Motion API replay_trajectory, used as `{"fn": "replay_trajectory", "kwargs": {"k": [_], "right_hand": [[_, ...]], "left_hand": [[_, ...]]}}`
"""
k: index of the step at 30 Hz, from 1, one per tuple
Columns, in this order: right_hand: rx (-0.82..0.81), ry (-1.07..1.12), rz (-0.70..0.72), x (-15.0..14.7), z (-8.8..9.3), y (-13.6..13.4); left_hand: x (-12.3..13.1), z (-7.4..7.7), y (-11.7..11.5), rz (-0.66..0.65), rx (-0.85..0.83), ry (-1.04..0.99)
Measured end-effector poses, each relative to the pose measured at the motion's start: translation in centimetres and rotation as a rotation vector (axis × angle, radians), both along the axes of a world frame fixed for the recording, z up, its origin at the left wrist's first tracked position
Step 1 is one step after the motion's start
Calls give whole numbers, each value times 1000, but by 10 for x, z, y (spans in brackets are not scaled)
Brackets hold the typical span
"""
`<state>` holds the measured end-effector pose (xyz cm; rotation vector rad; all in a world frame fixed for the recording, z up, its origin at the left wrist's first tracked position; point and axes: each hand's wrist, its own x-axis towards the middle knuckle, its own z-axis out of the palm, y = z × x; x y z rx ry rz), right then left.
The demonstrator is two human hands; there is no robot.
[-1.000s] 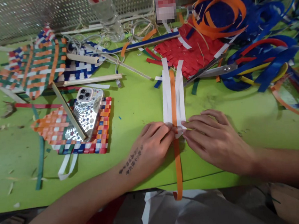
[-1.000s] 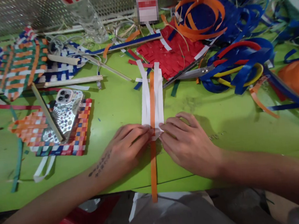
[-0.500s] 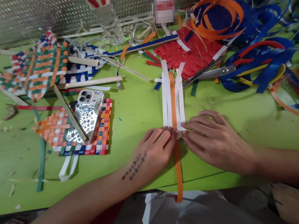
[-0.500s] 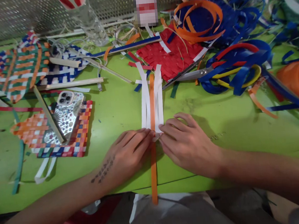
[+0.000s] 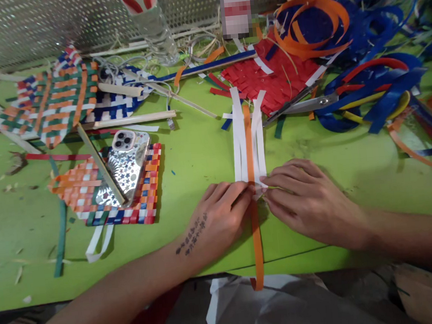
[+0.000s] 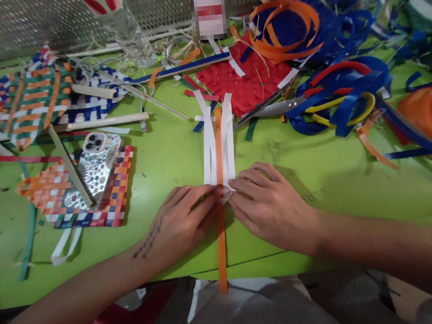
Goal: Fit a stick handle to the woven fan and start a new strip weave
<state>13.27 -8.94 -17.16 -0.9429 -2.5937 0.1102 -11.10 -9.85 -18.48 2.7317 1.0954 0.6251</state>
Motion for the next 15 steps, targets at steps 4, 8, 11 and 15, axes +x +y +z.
{"fn": "replay_trajectory", "kwargs": {"k": [4, 8, 11, 15], "right_hand": [[2, -1, 2, 1, 1, 0], [0, 7, 6, 1, 0, 0], [8, 13, 16, 1, 0, 2], [23, 1, 34, 1, -2, 3]], "left_hand": [[0, -3, 0, 16, -24, -19], [-2, -5, -1, 7, -36, -11], [-2, -3, -1, -10, -10, -2], [1, 0, -3, -12, 62, 35]]}}
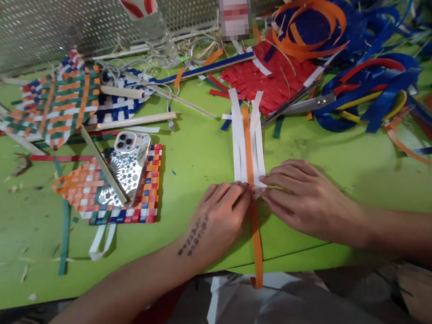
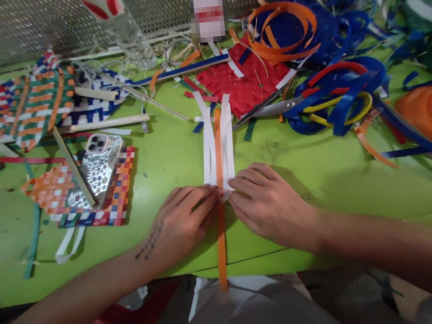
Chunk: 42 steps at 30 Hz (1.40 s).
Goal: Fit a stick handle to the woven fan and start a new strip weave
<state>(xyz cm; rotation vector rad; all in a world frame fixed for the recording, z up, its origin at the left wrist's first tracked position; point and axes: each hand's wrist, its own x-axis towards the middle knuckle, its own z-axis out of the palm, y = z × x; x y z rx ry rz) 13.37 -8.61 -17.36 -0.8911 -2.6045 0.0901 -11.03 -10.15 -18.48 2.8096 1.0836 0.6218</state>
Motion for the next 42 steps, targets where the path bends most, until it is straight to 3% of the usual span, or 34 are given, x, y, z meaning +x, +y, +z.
{"fn": "replay_trajectory", "kwargs": {"k": [8, 13, 17, 23, 30, 42], "right_hand": [[21, 33, 11, -1, -4, 1], [-155, 54, -6, 3, -2, 13], [-255, 86, 67, 8, -2, 22], [-196, 36, 124, 13, -4, 27], [-143, 44, 138, 15, -8, 29], [-128, 103, 149, 14, -16, 32]], "left_hand": [[5, -1, -5, 12, 118, 82], [16, -2, -14, 81, 108, 149], [29, -6, -25, 169, 141, 124], [35, -11, -34, 242, 124, 86], [35, -8, -37, 288, 43, 21], [30, -8, -30, 309, -15, -53]]}}
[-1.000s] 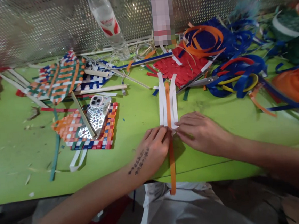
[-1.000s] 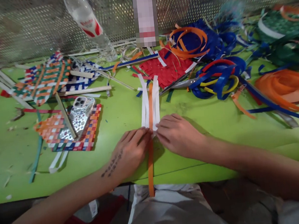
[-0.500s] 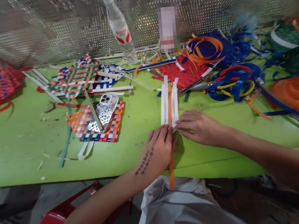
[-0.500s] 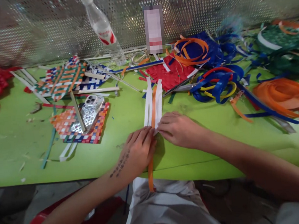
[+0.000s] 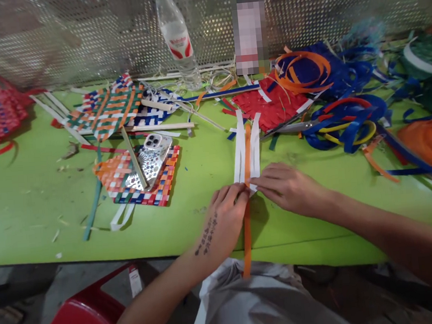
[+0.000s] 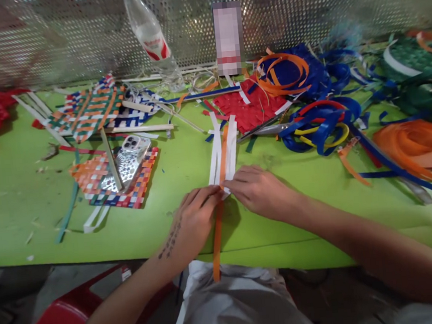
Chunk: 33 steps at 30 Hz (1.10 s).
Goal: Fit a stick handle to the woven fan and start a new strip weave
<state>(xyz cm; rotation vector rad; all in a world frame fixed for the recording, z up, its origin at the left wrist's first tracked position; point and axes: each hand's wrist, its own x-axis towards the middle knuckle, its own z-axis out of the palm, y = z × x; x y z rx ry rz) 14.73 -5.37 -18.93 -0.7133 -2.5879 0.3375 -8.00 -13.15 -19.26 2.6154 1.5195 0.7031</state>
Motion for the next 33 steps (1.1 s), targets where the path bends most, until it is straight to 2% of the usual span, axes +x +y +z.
{"fn": "replay_trajectory", "kwargs": {"k": [8, 14, 22, 33], "right_hand": [[24, 22, 51, -4, -11, -1], [-2, 15, 60, -5, -9, -1], [-20, 31, 62, -5, -7, 0], [-29, 26, 68, -4, -5, -2]], "left_hand": [[3, -1, -4, 10, 12, 11], [25, -1, -26, 164, -11, 75], [39, -3, -42, 236, -71, 64], [41, -4, -40, 200, -58, 49]]}}
